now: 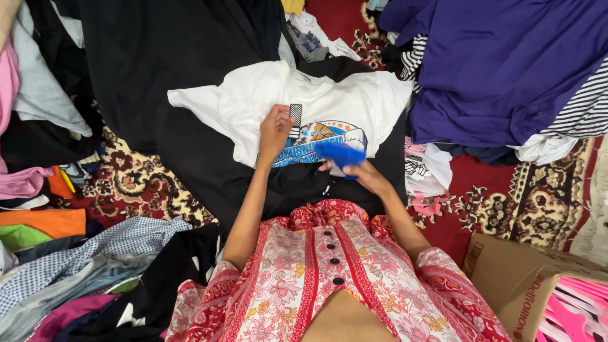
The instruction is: The person sits on a patterned rug surrounded by piles of clothes and uses a blue hot glue gun to attach small rectangular tags to the necklines of various shirts. They handle a white graphic t-shirt, a purple polo shirt, and a striped long-sleeve shirt, applying glue and pressing the tags into place.
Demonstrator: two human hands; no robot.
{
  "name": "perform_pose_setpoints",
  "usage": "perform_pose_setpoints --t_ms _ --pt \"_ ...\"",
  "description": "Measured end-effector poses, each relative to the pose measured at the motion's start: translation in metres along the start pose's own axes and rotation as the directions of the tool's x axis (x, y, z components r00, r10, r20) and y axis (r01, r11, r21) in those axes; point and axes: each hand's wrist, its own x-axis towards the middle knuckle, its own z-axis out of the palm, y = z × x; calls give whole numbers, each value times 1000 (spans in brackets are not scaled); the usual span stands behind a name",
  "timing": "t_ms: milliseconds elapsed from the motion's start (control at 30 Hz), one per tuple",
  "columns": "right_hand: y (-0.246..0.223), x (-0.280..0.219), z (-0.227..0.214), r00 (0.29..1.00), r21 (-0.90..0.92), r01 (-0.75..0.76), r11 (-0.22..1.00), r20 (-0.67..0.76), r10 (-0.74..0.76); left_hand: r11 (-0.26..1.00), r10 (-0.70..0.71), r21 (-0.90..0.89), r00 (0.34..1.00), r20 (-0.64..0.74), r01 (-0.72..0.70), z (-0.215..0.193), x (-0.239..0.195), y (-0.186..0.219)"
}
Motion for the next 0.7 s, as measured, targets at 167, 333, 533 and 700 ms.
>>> perform_pose_setpoints --t_ms 167,333,533,700 --pt "-1 42 9 952 -131 14 991 -301 -53 998 53 -40 997 -61 -56 9 -6 5" --pt "16 88 -12 937 -431 -75 899 -338 -84 993 73 -84 993 -93 -81 11 -6 1" --pt "74 131 -41 951 -406 1 914 -281 -126 988 84 -122 992 -90 -95 12 -6 6" --pt "71 121 -34 945 -274 -19 962 -319 -72 989 77 -120 993 -86 -87 14 -5 6"
